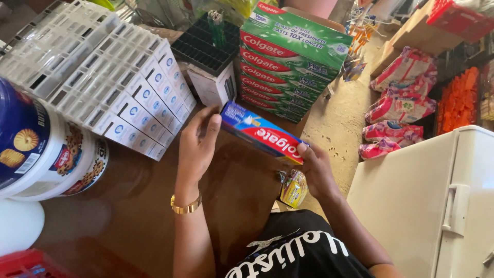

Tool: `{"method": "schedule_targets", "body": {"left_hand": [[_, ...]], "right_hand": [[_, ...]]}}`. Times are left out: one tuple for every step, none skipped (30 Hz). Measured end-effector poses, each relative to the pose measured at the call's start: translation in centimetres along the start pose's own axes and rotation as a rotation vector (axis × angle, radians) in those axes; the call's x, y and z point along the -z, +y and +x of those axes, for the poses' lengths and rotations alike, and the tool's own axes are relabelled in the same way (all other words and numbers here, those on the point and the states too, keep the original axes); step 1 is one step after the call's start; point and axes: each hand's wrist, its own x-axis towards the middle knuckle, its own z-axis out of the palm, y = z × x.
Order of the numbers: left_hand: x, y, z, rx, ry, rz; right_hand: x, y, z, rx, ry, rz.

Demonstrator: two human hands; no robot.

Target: Stacking boxes of toothpaste into a pile on a table after picking them up from a freezer surface.

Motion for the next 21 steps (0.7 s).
{"method": "schedule_targets", "body": {"left_hand": [[-0.2,-0.3,0.2,-0.001,-0.003,0.002],[-0.5,-0.6,0.3,0.077,-0.037,0.036],[-0.7,-0.9,0.4,0.156,-0.07,0.071],[-0.9,-1.6,0.5,0.157,-0.073,0.074],[-1.2,-2.3,0.6,0.088,-0.103,-0.115],[-1.4,-3.0,0.6,0.018,-0.132,-0.303],[-1.4,-3.1,0.7,0.02,-0.131,-0.3],[-1.4,-3.2,0.8,0.042,-0.099,-0.391],[-1.4,-3.3,0.9,0.065,-0.067,-0.483],[-1.5,-2.3,0.9,0.067,-0.066,-0.481],[-1.5,-1.3,0.9,0.201,0.003,-0.472],[-1.6,-0.3,0.8,0.335,0.071,-0.461],[-1.6,-1.0,0.9,0.338,0.076,-0.46],[-1.6,-1.8,1.0,0.354,0.059,-0.575],[-1.7,-2.6,0.9,0.37,0.047,-0.693],[-1.6,-1.7,0.6,0.374,0.057,-0.694],[-1.3,-0.8,0.5,0.394,0.001,-0.75],[-1.0,0.2,0.3,0.412,-0.055,-0.807],[-1.1,0.3,0.4,0.411,-0.045,-0.802],[-1.2,0.4,0.4,0.412,-0.075,-0.83],[-1.4,0.5,0.6,0.414,-0.112,-0.859]], "right_hand": [[-0.7,-0.2,-0.3,0.001,0.002,0.003],[-1.4,-0.3,-0.6,-0.085,-0.089,0.109],[-2.1,-0.5,-0.9,-0.172,-0.181,0.215],[-2.5,-0.3,-1.0,-0.173,-0.18,0.218],[-3.0,-0.3,-1.1,-0.233,-0.22,0.306],[-3.5,-0.1,-1.3,-0.293,-0.261,0.395],[-3.8,0.0,-1.3,-0.295,-0.262,0.397],[-4.1,0.1,-1.4,-0.319,-0.349,0.456],[-4.5,0.2,-1.5,-0.344,-0.435,0.513],[-5.0,-0.3,-1.8,-0.345,-0.435,0.515],[-5.6,-0.8,-2.1,-0.273,-0.56,0.473],[-6.3,-1.3,-2.4,-0.201,-0.684,0.429],[-4.3,0.9,-2.1,-0.206,-0.686,0.431],[-2.3,3.1,-1.7,-0.172,-0.696,0.34],[-0.2,5.3,-1.5,-0.143,-0.705,0.248],[-0.2,4.8,-1.4,-0.153,-0.709,0.249],[-0.3,4.3,-1.0,-0.03,-0.643,0.068],[-0.5,3.7,-0.7,0.094,-0.574,-0.111],[-1.5,2.3,-0.6,0.091,-0.583,-0.107],[-2.4,0.9,-0.5,0.114,-0.482,-0.133],[-3.3,-0.6,-0.5,0.138,-0.374,-0.161]]}}
